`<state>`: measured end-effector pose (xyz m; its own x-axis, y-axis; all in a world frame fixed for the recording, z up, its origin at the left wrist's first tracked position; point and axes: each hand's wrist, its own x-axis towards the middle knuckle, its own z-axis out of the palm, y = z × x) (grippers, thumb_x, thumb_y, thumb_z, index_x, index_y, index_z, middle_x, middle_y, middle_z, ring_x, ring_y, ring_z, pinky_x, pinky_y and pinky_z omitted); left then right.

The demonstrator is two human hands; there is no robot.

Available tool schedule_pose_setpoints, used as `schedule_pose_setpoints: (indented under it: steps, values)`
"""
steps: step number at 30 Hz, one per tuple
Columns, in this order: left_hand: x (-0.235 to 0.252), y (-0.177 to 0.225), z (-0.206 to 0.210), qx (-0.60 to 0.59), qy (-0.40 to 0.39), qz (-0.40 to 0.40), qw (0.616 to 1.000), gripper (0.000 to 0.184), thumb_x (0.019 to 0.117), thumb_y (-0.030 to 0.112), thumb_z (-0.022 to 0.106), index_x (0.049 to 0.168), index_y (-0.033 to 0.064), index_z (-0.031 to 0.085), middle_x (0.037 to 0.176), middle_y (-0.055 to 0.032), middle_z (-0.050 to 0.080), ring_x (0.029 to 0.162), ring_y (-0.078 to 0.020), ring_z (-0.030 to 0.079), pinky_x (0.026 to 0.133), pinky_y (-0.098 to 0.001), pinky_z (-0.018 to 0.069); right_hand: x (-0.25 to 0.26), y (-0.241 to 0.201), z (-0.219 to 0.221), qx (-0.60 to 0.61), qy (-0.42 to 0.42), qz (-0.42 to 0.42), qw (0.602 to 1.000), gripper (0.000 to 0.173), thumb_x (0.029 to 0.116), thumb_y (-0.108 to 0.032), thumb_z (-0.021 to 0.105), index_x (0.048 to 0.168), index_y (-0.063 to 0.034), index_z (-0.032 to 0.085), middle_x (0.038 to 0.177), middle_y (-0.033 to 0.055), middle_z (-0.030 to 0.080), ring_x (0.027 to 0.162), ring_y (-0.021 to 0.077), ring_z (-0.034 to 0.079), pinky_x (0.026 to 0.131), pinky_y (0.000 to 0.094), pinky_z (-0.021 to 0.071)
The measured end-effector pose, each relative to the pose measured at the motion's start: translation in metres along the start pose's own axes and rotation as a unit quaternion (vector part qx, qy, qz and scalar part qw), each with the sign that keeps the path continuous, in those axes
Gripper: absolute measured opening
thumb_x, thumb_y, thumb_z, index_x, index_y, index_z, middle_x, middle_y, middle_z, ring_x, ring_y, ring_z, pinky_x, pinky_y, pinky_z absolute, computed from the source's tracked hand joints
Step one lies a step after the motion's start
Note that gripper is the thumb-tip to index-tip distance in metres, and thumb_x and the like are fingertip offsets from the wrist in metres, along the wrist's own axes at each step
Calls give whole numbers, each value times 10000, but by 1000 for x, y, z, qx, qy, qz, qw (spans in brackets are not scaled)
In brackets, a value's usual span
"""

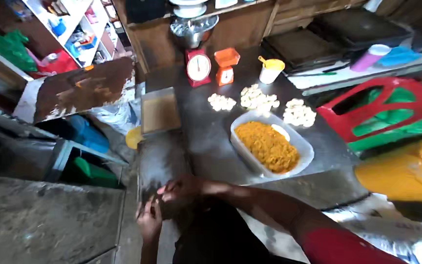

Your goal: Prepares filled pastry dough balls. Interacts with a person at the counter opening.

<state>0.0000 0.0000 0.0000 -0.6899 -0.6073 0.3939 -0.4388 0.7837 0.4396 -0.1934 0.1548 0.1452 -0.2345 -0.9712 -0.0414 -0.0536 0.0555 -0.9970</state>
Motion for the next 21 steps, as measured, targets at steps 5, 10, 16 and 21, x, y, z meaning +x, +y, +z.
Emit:
schedule_pose_setpoints:
  steps: [5, 10, 16, 21]
  values:
    - [23, 83, 41, -86, -110, -83, 987, 360, 969, 174, 614, 1278, 1, 673, 1265, -150, 700, 1205, -288, 659, 1097, -545, 467, 16, 65, -326, -189, 311, 117, 924, 282, 1018, -302, 647, 1268, -184, 700, 1177, 53, 732, 1010, 189, 716, 900, 458, 600]
    - [56, 158, 71, -117, -218, -141, 959, 272, 978, 147, 639, 1210, 33, 722, 1149, -109, 745, 1070, -210, 721, 985, -439, 578, 26, 184, -538, -269, 419, 346, 796, 345, 989, -263, 641, 1238, -29, 697, 1295, 272, 638, 1217, 460, 601, 1012, 678, 462]
    - [81, 175, 78, -86, -220, -140, 962, 219, 972, 153, 658, 1152, 75, 754, 1100, -37, 761, 1032, -122, 726, 969, -375, 595, 52, 219, -556, -306, 391, 394, 773, 404, 983, -282, 645, 1219, 44, 669, 1264, 310, 640, 1195, 488, 607, 986, 697, 461]
    - [110, 178, 83, -190, -163, -121, 961, 226, 998, 124, 597, 1158, 52, 740, 1085, -26, 764, 1008, -107, 729, 942, -330, 611, 46, 133, -468, -389, 373, 167, 826, 234, 931, -135, 726, 1150, -51, 718, 1293, 229, 597, 1177, 429, 593, 969, 630, 510]
